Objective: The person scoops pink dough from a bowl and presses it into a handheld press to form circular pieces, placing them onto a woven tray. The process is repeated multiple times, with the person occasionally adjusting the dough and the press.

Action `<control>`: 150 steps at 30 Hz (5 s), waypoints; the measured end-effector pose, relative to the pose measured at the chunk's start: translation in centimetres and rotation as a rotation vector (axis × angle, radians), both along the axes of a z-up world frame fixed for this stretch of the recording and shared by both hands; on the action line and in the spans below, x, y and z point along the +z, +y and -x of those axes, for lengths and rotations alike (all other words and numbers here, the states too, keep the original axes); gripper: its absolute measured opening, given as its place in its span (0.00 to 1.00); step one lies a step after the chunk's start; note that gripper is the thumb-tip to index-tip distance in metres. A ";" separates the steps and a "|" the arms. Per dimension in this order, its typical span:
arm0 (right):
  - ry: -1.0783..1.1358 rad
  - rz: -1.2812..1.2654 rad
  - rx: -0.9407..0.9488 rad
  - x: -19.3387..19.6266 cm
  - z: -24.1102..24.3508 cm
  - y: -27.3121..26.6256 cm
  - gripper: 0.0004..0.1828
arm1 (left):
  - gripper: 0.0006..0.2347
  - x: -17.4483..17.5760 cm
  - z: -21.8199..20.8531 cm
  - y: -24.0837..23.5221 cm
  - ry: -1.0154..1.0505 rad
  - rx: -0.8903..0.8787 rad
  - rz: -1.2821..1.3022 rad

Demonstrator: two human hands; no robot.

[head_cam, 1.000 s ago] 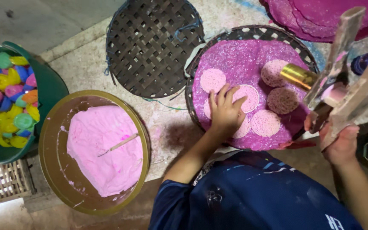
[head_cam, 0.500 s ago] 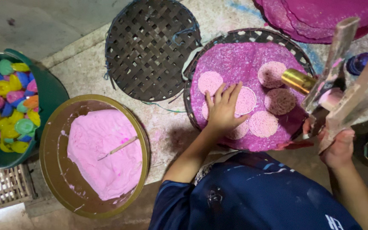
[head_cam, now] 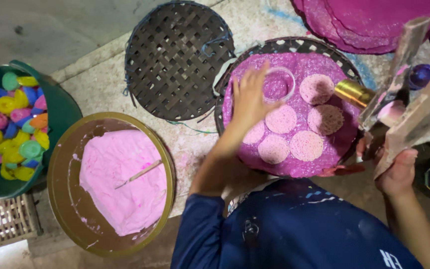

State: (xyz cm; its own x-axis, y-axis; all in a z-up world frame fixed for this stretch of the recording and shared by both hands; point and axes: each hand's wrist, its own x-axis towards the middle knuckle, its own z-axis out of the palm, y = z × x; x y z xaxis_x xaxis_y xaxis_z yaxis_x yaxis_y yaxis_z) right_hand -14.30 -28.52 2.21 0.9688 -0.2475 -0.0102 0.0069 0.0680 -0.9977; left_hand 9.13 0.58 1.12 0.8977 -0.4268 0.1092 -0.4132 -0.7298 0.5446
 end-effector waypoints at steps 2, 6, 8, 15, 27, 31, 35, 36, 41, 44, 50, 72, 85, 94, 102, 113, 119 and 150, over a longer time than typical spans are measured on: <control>-0.031 -0.060 -0.004 -0.1 0.2 -0.1 0.43 | 0.51 -2.3 -4.0 1.0 -0.093 0.027 0.015; -0.051 -0.114 0.003 -0.6 1.0 -0.6 0.43 | 0.21 -8.9 -10.7 5.8 0.207 0.200 0.062; -0.021 -0.048 -0.025 -0.8 1.1 -0.8 0.46 | 0.22 -12.0 -11.2 8.1 0.537 0.068 0.652; -0.043 -0.102 0.023 -1.1 -0.7 0.1 0.48 | 0.24 -15.5 0.5 11.2 0.612 0.415 1.132; -0.086 -0.200 0.122 -1.1 -4.5 3.5 0.45 | 0.47 -0.4 11.0 9.0 -0.042 0.170 0.091; -0.069 -0.184 0.136 -0.9 -4.1 3.5 0.47 | 0.51 0.2 7.3 8.1 0.091 0.059 -0.038; -0.048 -0.174 0.098 -1.4 -3.0 2.5 0.48 | 0.52 -0.6 6.2 6.4 0.061 -0.003 -0.030; -0.037 -0.165 0.088 -1.6 -2.5 2.2 0.48 | 0.52 -0.8 6.2 6.0 0.043 -0.004 -0.021; -0.012 -0.137 0.040 -2.6 -1.1 1.7 0.48 | 0.53 -1.3 5.6 4.6 0.006 -0.015 -0.018; 0.009 -0.045 0.033 -2.3 -1.3 1.4 0.48 | 0.54 -0.8 5.1 4.3 0.068 0.004 -0.038; 0.383 0.313 0.439 -0.5 -6.4 0.6 0.44 | 0.47 2.0 0.9 3.7 0.734 -0.139 1.328; 0.726 1.035 0.819 10.6 -19.1 10.1 0.44 | 0.13 -2.2 -2.9 4.0 0.843 -0.333 2.629; 0.522 1.211 0.609 10.6 -19.5 10.5 0.37 | 0.12 -1.9 -6.4 2.8 0.748 -0.264 2.502; 0.567 1.071 0.715 9.9 -19.5 11.0 0.38 | 0.12 -2.4 -4.8 4.1 0.780 0.000 2.455; 0.460 1.172 0.617 11.0 -19.8 10.1 0.36 | 0.12 -2.4 -6.5 2.3 0.768 0.016 2.459; 0.205 1.023 0.500 8.5 -19.6 9.6 0.28 | 0.15 2.7 -6.4 3.6 0.698 -0.260 2.356; -0.034 0.770 0.381 6.4 -15.4 8.4 0.28 | 0.20 3.5 -2.9 8.8 0.653 0.195 1.524; -0.149 0.210 0.229 -1.1 -4.9 -0.2 0.40 | 0.50 6.6 12.2 8.3 0.088 0.058 0.100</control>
State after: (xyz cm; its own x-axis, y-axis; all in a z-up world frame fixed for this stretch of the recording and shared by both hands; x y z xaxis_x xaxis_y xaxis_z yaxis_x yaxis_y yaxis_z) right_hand -9.39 -28.69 1.13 0.9865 -0.0050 0.1636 0.1618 -0.1224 -0.9792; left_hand -3.03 8.87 7.76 0.9286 -0.3647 0.0684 -0.3193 -0.6914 0.6481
